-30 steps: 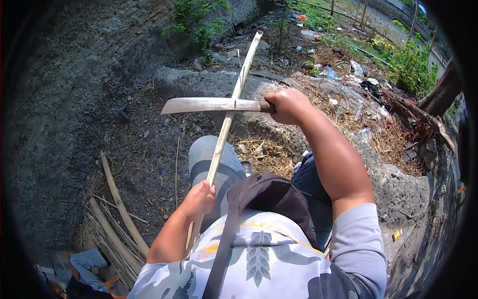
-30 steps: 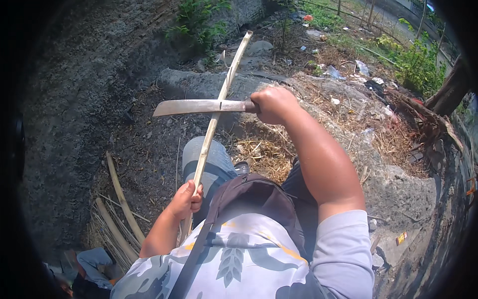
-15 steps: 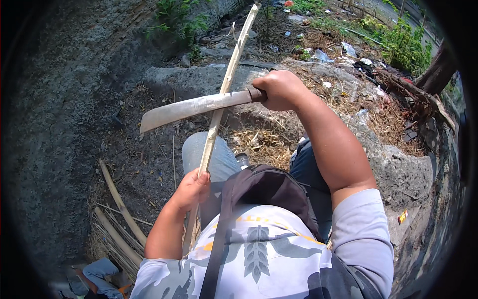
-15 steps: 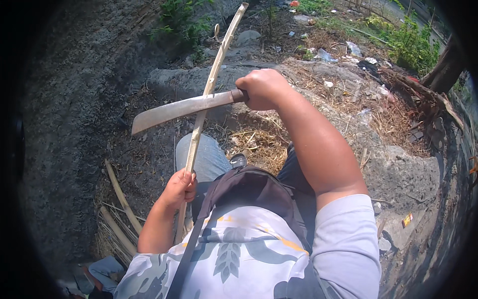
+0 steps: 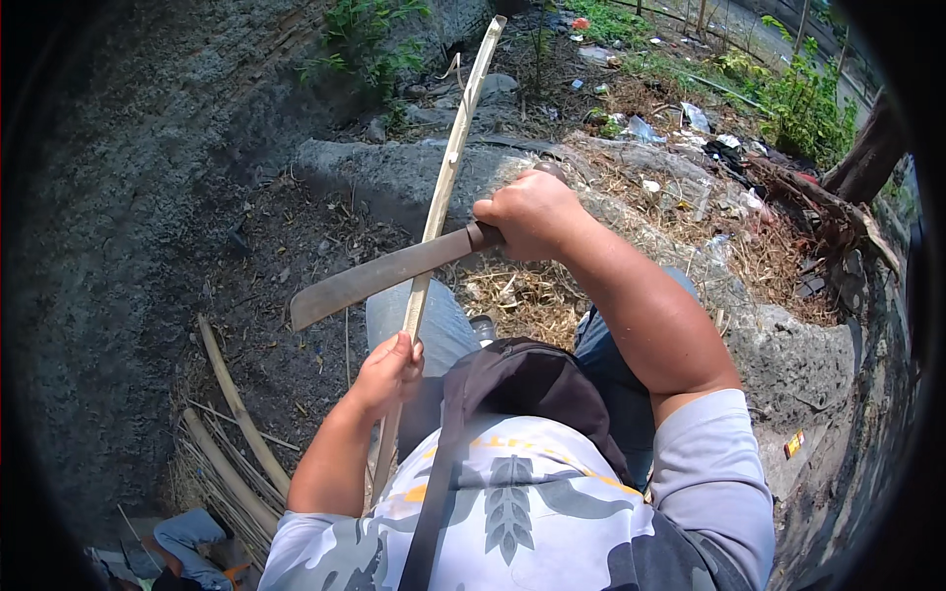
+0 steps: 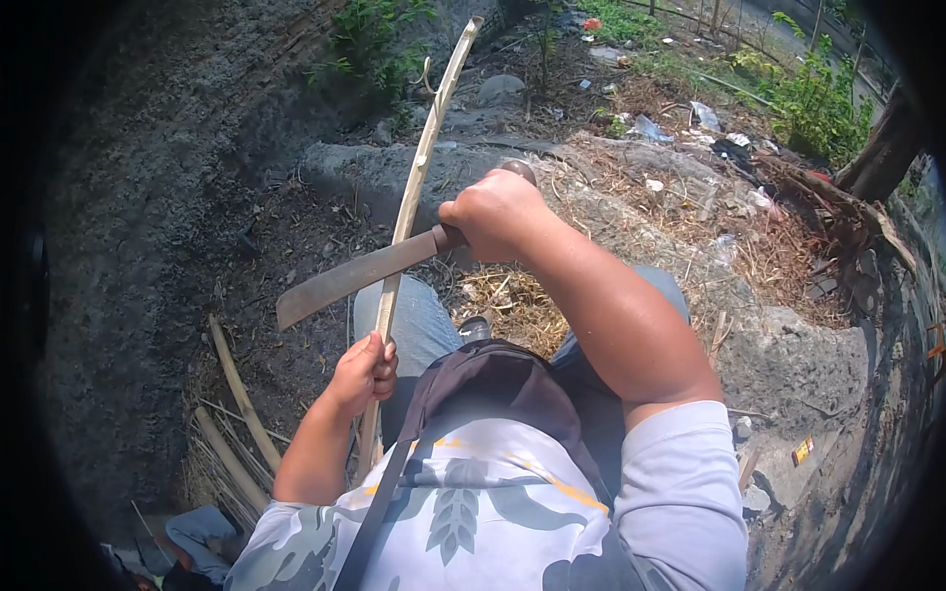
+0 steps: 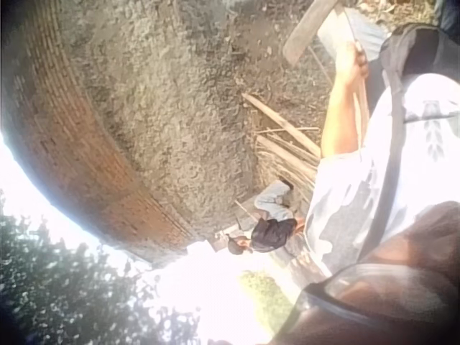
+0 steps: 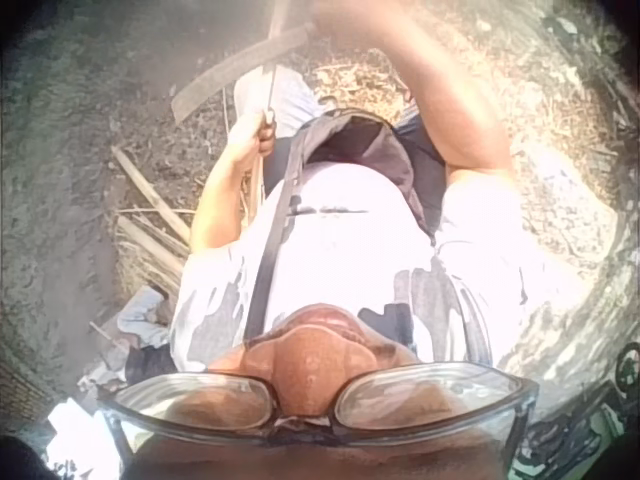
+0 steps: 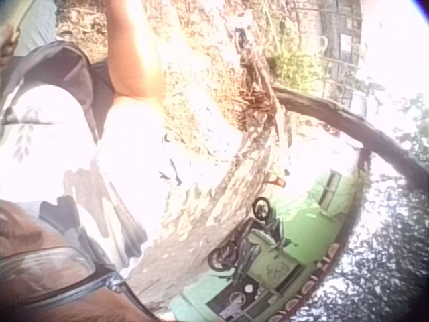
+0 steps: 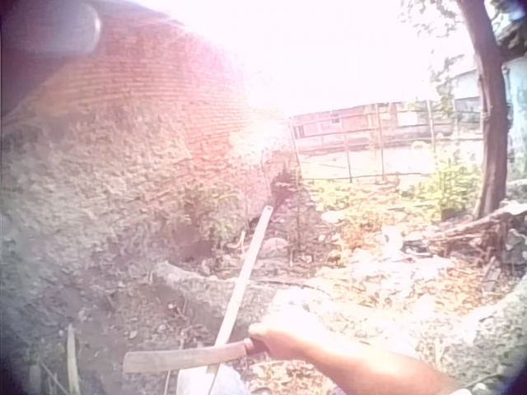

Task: The person holds a bamboo strip and repeatedly shaves down its length using a machete.

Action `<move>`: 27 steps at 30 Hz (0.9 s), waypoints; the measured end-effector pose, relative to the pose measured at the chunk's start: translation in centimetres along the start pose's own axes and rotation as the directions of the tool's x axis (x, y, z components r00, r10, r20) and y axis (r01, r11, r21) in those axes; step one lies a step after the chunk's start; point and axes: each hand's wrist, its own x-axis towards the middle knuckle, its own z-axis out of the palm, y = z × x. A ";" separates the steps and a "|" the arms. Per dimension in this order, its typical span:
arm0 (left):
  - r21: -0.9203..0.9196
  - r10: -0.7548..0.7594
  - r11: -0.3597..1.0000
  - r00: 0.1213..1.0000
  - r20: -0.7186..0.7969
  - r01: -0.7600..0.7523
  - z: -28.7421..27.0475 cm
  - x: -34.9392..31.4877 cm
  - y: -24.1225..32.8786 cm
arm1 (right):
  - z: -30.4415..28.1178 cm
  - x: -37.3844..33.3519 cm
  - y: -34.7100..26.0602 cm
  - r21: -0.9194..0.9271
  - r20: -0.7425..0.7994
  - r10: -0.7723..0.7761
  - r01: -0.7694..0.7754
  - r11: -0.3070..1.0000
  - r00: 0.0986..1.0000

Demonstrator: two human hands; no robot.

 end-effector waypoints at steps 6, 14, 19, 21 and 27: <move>-0.004 0.031 1.000 0.998 0.056 -0.031 -0.2 -0.7 -1.2 | 0.3 -0.8 5.2 0.013 -0.078 0.336 -0.336 0.942 0.938; 0.002 -0.055 0.998 0.998 0.015 0.055 -1.3 -0.9 -2.1 | 0.2 -1.2 4.3 0.012 0.024 0.382 -0.382 0.924 0.924; 0.004 -0.041 0.999 0.999 -0.001 0.041 -0.6 -1.1 -1.3 | 1.7 -0.4 1.7 0.038 -0.008 0.094 -0.094 0.995 0.996; -0.001 -0.017 1.000 1.000 -0.003 0.017 -0.5 -1.0 -1.5 | 1.4 0.5 0.0 0.013 0.017 -0.044 0.044 0.999 0.999; 0.047 0.060 0.997 0.998 0.003 -0.060 -1.6 -3.0 -2.1 | -0.4 -0.9 5.7 0.235 -0.184 0.406 -0.361 0.903 0.895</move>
